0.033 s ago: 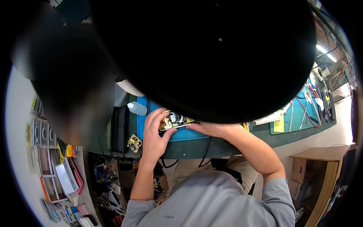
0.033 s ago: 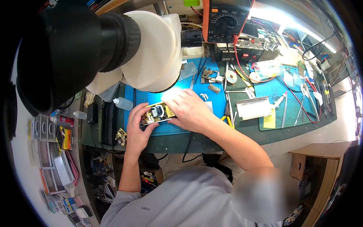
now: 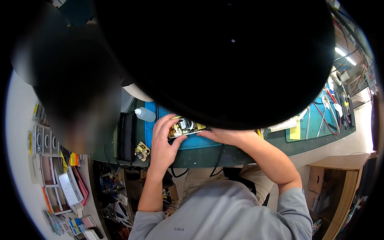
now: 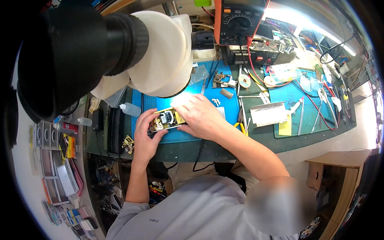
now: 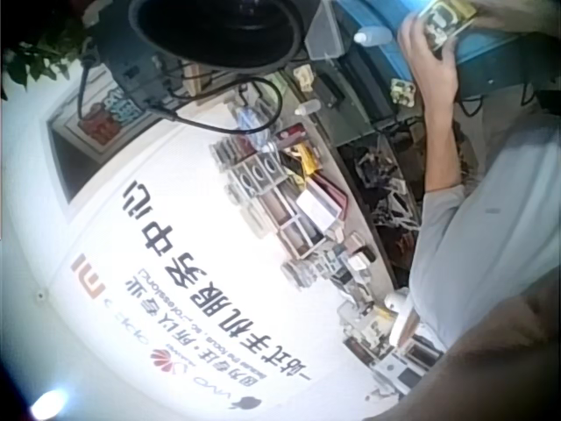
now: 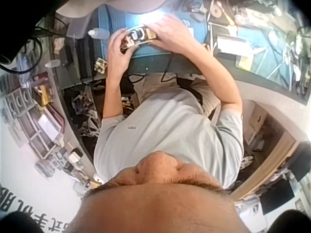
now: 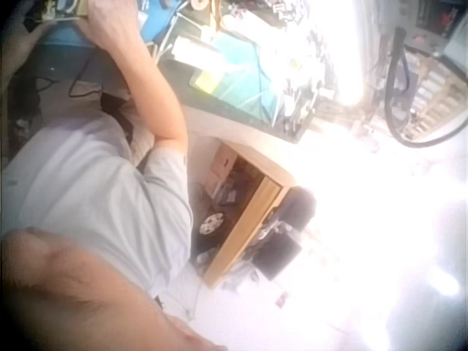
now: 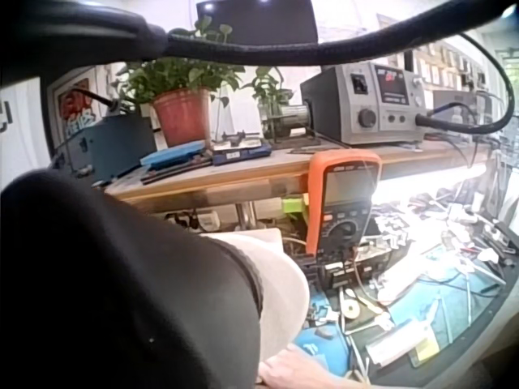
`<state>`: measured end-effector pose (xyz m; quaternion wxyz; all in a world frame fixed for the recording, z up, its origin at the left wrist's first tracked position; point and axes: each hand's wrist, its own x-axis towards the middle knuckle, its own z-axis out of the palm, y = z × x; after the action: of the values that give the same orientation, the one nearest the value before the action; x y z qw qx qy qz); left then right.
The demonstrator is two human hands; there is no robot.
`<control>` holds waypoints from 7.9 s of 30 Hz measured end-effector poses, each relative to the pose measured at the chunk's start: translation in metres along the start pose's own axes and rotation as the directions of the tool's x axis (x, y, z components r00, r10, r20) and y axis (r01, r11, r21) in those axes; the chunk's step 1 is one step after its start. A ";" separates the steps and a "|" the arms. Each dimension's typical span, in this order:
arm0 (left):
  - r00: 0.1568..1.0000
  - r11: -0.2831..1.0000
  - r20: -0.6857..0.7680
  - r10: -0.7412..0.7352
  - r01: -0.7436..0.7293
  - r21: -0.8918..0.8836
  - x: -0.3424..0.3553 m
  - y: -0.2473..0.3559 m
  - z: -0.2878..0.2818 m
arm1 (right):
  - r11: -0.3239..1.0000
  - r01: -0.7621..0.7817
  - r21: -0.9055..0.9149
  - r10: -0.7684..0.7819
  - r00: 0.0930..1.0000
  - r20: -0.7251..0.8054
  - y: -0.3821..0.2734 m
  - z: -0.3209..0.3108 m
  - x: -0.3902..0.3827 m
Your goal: The person holds a green circuit board and uses a soldering iron to work on specific components. They manipulate the board and the tool to apply heat to different points on the circuitry. The person also uses a microscope to inspect the board closely.
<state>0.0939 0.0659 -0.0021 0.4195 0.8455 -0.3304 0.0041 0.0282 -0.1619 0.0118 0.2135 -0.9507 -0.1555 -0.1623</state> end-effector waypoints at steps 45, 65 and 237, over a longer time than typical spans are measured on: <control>0.993 0.997 0.095 0.067 -0.064 -0.033 0.004 -0.021 -0.006 | 0.065 -0.956 -0.285 0.826 0.212 -0.522 0.142 -0.183 -0.284; 0.994 0.995 0.037 0.104 -0.104 0.005 0.002 -0.018 -0.009 | 0.825 0.141 -0.548 -0.017 0.974 0.225 -0.074 -0.103 -0.018; 0.995 0.985 -0.017 0.101 -0.097 0.143 -0.014 0.002 0.014 | 0.940 -0.165 -0.299 0.299 0.822 0.484 -0.119 -0.039 -0.007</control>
<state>0.0778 0.0629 -0.0137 0.3616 0.8556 -0.3659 0.0585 -0.0311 -0.0787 0.0855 0.0629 -0.9893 -0.0687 0.1119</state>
